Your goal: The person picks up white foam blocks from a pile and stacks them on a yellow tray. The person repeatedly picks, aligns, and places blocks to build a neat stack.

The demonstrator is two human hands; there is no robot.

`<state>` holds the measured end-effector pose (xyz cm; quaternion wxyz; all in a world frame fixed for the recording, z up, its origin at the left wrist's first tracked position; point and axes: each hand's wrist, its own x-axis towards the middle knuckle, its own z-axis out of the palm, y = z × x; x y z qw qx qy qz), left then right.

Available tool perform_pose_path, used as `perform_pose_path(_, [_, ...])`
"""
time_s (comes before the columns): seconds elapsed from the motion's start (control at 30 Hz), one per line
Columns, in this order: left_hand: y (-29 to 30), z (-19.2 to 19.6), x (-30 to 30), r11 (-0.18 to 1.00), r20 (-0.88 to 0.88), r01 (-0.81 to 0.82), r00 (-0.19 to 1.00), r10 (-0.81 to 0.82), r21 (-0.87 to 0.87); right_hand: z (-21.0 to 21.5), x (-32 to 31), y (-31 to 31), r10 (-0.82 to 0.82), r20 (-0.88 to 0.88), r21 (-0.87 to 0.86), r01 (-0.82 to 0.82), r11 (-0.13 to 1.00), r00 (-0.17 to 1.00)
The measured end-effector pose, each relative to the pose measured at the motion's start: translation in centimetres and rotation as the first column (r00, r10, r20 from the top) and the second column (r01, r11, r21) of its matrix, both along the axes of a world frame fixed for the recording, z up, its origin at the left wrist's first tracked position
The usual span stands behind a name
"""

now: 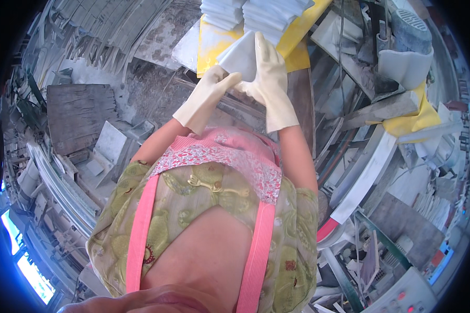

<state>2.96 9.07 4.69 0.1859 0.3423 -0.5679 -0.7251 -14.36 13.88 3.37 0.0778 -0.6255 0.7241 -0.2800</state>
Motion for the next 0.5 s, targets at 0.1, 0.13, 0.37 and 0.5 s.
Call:
perform_pose_path(0.1, [0.7, 0.5, 0.5, 0.985, 0.061, -0.117, 0.99, 0.125, -0.126, 0.3, -1.9, 0.3, 0.211, 0.421, -0.168, -0.153, 0.974, 0.882])
perform_pose_path(0.13, [0.7, 0.3, 0.5, 0.972, 0.055, -0.163, 0.983, 0.175, -0.169, 0.2, -2.4, 0.1, 0.234, 0.641, -0.202, -0.134, 0.97, 0.731])
perform_pose_path(0.37, [-2.5, -4.9, 0.9, 0.958, -0.285, -0.091, 0.943, 0.17, 0.271, 0.1, -2.8, 0.1, -0.039, 0.855, 0.07, -0.04, 0.997, 0.518])
perform_pose_path(0.5, [-3.2, -7.0, 0.7, 0.892, -0.329, -0.114, 0.903, 0.276, 0.437, 0.9, -2.4, -0.1, -0.091, 0.805, 0.146, -0.047, 0.988, 0.586])
